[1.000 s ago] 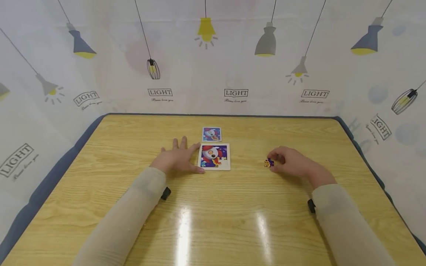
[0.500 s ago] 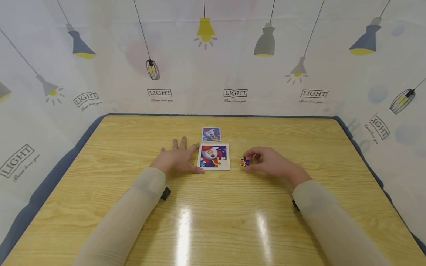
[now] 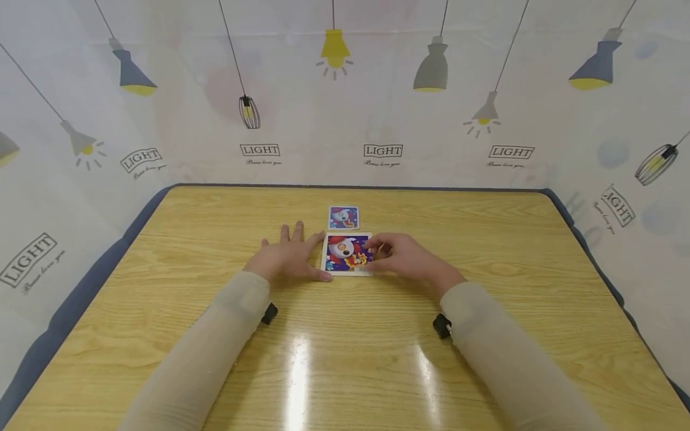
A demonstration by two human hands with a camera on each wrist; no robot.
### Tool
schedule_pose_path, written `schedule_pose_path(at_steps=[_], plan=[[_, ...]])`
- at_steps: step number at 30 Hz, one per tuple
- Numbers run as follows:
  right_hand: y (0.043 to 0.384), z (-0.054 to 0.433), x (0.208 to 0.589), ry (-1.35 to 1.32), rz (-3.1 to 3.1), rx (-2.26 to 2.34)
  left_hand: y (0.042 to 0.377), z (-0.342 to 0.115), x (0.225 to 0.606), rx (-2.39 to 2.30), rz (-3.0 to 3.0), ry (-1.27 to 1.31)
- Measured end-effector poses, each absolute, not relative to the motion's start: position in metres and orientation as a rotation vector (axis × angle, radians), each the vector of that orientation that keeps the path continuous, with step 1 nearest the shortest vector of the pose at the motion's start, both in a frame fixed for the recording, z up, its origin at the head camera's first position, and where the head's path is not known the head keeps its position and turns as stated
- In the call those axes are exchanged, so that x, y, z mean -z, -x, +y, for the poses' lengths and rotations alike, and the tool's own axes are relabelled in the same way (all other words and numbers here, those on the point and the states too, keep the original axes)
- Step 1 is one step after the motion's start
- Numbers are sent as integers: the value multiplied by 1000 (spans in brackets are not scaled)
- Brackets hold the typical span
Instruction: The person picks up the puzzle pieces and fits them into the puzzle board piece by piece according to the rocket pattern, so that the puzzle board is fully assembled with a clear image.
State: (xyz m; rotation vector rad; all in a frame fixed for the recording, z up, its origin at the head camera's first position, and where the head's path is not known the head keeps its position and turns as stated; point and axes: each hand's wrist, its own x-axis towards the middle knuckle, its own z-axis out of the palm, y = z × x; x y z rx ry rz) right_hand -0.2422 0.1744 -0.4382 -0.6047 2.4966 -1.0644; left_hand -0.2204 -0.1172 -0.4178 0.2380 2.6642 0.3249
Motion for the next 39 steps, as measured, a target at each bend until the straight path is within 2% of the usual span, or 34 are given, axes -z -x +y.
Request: schedule_pose_path(at_steps=[11, 39], plan=[[243, 163, 442, 679, 2511, 1025, 219, -116, 413, -340, 2673, -228], [241, 159, 445, 638, 2538, 952, 218, -114, 413, -310, 2656, -216]])
